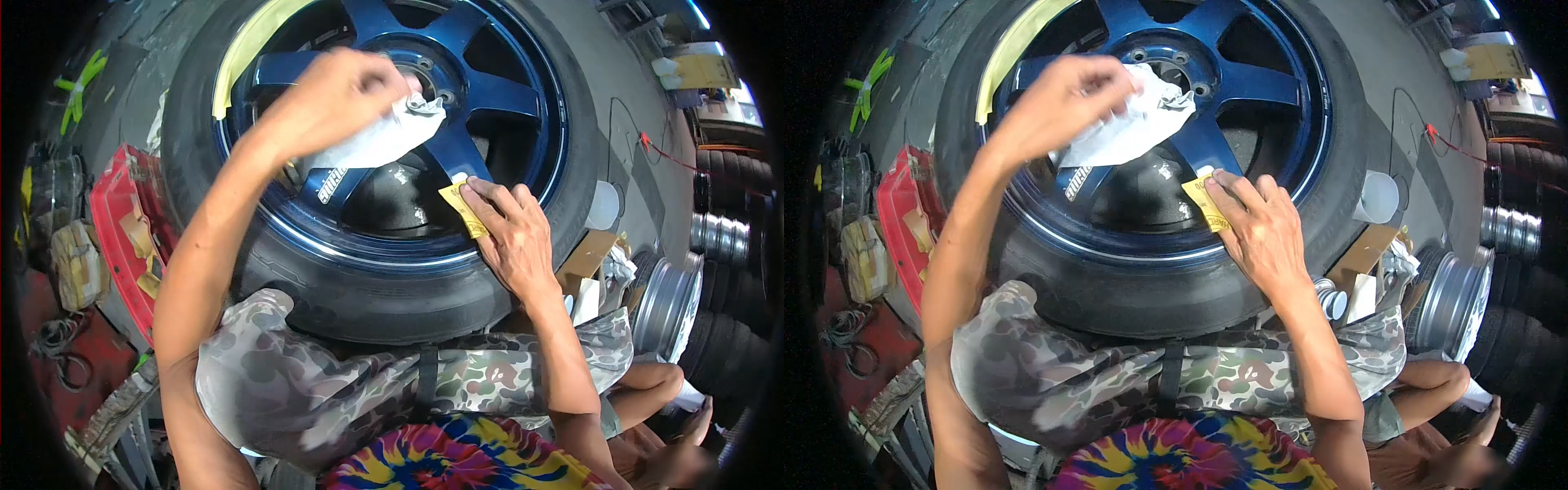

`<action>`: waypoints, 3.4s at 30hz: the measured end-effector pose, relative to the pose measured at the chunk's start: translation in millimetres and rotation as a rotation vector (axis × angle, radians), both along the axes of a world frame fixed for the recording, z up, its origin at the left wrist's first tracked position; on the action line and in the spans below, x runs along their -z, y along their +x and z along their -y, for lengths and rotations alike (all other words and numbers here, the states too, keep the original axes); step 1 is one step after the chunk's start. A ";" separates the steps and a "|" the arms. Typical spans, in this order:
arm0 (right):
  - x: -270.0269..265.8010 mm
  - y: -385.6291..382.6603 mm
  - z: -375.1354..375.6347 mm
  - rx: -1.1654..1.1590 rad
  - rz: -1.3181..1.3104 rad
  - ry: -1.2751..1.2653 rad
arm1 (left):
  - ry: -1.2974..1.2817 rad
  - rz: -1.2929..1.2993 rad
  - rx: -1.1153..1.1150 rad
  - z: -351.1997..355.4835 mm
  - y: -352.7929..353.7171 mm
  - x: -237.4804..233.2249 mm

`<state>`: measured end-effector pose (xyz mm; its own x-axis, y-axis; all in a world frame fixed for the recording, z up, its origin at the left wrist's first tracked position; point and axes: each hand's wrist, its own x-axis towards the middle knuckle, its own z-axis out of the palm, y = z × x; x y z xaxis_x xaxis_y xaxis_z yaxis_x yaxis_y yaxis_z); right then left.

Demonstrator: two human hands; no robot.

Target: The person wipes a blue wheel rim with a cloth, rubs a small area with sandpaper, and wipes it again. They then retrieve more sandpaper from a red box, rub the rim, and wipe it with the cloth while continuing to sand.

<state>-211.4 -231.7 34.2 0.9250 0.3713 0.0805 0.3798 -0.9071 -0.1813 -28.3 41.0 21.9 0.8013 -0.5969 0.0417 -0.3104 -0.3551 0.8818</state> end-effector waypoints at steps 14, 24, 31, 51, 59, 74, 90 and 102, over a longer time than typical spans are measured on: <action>-7.6 -3.0 -1.1 -0.020 -0.013 -0.192 | 0.303 0.684 -0.246 -18.0 43.0 47.3; -4.9 -7.7 0.5 -0.034 0.008 -0.241 | 0.449 0.649 -0.272 -33.4 66.3 69.2; -6.7 -7.3 -3.6 -0.024 -0.029 -0.247 | 0.637 0.441 -0.146 -34.9 86.6 54.6; -7.8 -9.3 -0.3 -0.040 -0.017 -0.289 | 0.809 0.366 -0.185 -16.4 101.9 71.1; -3.5 -6.2 -2.6 -0.030 -0.006 -0.277 | 0.723 0.431 -0.183 -11.7 105.3 80.9; -6.7 4.1 -15.1 -0.008 0.009 -0.308 | 0.734 0.379 -0.151 -14.9 99.3 63.1; -8.0 -0.2 -12.6 0.035 0.047 -0.253 | 0.797 0.342 -0.135 -14.2 92.5 46.8; -3.7 -9.3 -18.3 0.019 0.010 -0.245 | 0.729 0.337 -0.111 -19.8 88.9 43.4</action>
<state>-220.7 -213.4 37.9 0.9318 0.3629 -0.0007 0.3625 -0.9307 0.0491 60.7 60.8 -21.6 0.8713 -0.4847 -0.0768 -0.4473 -0.8487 0.2821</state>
